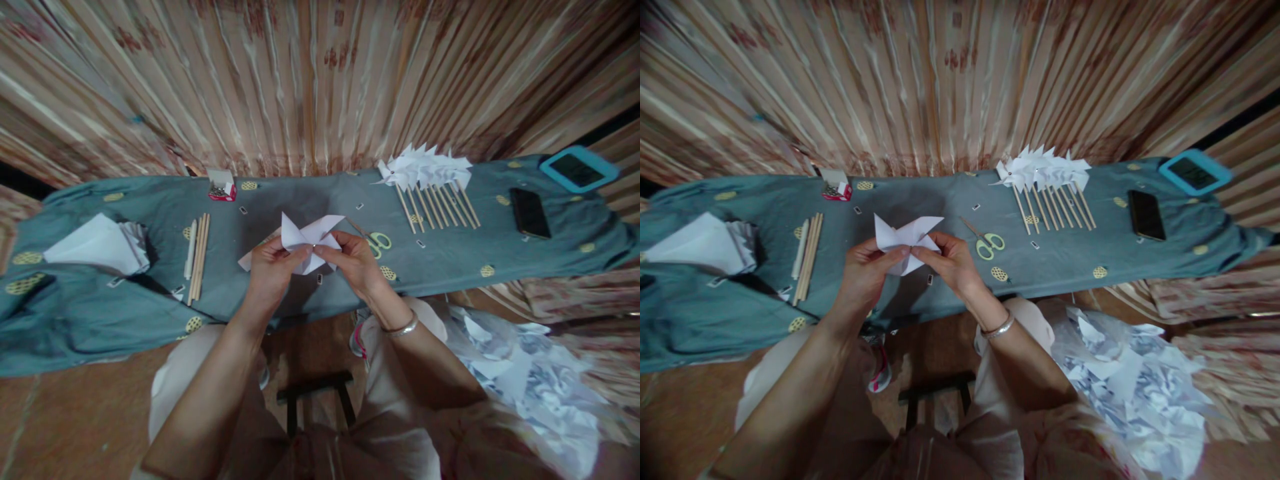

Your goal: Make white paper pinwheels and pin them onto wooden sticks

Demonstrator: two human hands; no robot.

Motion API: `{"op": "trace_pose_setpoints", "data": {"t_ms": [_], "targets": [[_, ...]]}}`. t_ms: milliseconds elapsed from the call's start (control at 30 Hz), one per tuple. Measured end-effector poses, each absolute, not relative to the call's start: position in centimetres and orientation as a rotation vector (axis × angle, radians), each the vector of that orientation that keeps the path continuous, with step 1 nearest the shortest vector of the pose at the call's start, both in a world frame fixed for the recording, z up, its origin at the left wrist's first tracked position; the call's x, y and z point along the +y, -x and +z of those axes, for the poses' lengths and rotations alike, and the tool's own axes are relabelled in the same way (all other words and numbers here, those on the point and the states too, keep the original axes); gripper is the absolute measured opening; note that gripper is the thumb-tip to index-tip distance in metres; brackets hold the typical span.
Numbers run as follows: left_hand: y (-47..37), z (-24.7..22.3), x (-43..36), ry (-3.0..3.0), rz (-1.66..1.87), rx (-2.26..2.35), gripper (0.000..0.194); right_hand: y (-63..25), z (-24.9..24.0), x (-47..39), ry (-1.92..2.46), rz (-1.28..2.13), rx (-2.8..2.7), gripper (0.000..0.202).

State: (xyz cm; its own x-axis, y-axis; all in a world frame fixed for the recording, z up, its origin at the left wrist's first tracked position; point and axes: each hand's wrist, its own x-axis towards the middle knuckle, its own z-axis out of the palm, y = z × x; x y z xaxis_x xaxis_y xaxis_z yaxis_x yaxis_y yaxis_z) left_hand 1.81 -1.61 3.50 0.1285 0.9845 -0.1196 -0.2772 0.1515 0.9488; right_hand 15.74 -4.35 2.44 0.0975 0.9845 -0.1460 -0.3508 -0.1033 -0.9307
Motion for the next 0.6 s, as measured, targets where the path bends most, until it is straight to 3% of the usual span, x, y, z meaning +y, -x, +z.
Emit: {"op": "trace_pose_setpoints", "data": {"t_ms": [600], "targets": [[-1.8,3.82,-2.17,-0.792,1.164,0.908,0.033,-14.82,2.92,-4.31,1.069,1.43,-0.726,0.037]]}}
